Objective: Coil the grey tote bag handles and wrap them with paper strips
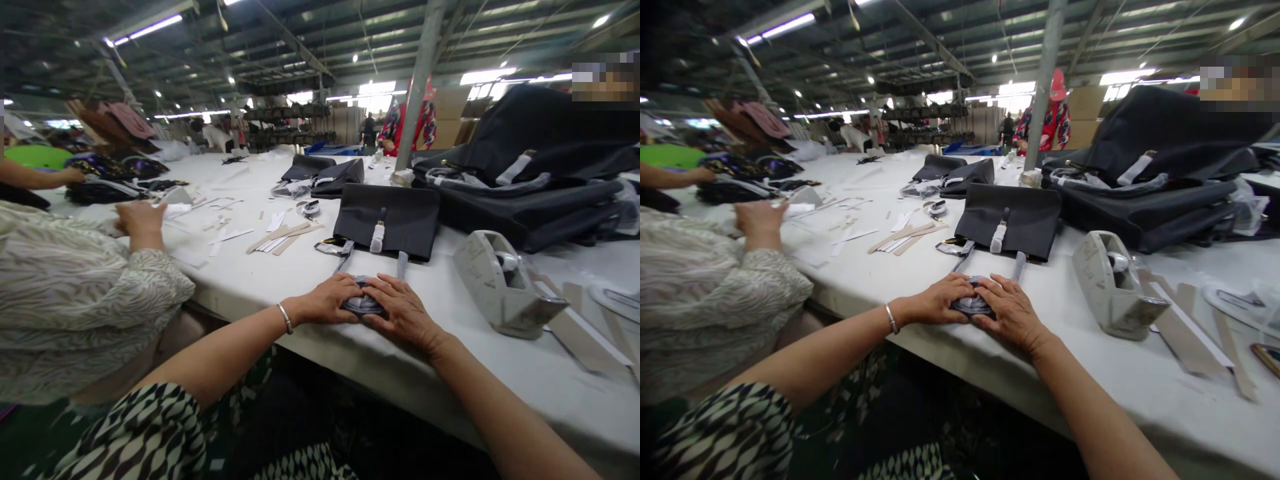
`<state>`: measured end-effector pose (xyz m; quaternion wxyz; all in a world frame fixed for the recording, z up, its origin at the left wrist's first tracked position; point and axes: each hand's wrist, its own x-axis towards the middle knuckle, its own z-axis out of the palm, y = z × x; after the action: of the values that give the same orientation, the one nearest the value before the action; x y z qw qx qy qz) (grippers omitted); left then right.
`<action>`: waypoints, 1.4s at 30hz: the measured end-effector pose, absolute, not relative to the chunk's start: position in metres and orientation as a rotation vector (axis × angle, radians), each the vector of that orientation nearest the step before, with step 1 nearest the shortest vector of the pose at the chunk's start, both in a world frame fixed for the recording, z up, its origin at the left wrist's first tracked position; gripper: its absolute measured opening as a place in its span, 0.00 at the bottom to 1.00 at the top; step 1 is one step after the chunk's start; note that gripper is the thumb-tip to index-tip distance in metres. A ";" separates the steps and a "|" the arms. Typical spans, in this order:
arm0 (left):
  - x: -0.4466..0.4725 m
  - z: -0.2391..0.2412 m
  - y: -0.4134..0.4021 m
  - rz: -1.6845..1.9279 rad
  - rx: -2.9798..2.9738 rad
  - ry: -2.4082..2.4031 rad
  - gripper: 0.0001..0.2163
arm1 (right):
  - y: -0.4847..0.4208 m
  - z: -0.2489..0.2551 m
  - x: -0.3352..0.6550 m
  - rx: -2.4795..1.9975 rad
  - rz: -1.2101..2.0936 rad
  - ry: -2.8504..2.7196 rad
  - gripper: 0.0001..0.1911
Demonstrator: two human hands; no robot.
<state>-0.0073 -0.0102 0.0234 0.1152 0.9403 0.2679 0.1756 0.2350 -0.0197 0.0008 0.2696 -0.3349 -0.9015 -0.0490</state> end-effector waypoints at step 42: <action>-0.059 0.022 0.006 0.540 3.024 1.150 0.26 | -0.006 -0.010 0.232 -0.879 0.095 -2.488 0.13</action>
<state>-0.0592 0.0060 0.0224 -0.0693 0.9198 0.3496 0.1643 0.2323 -0.0059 -0.0103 0.2482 -0.3226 -0.9128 0.0348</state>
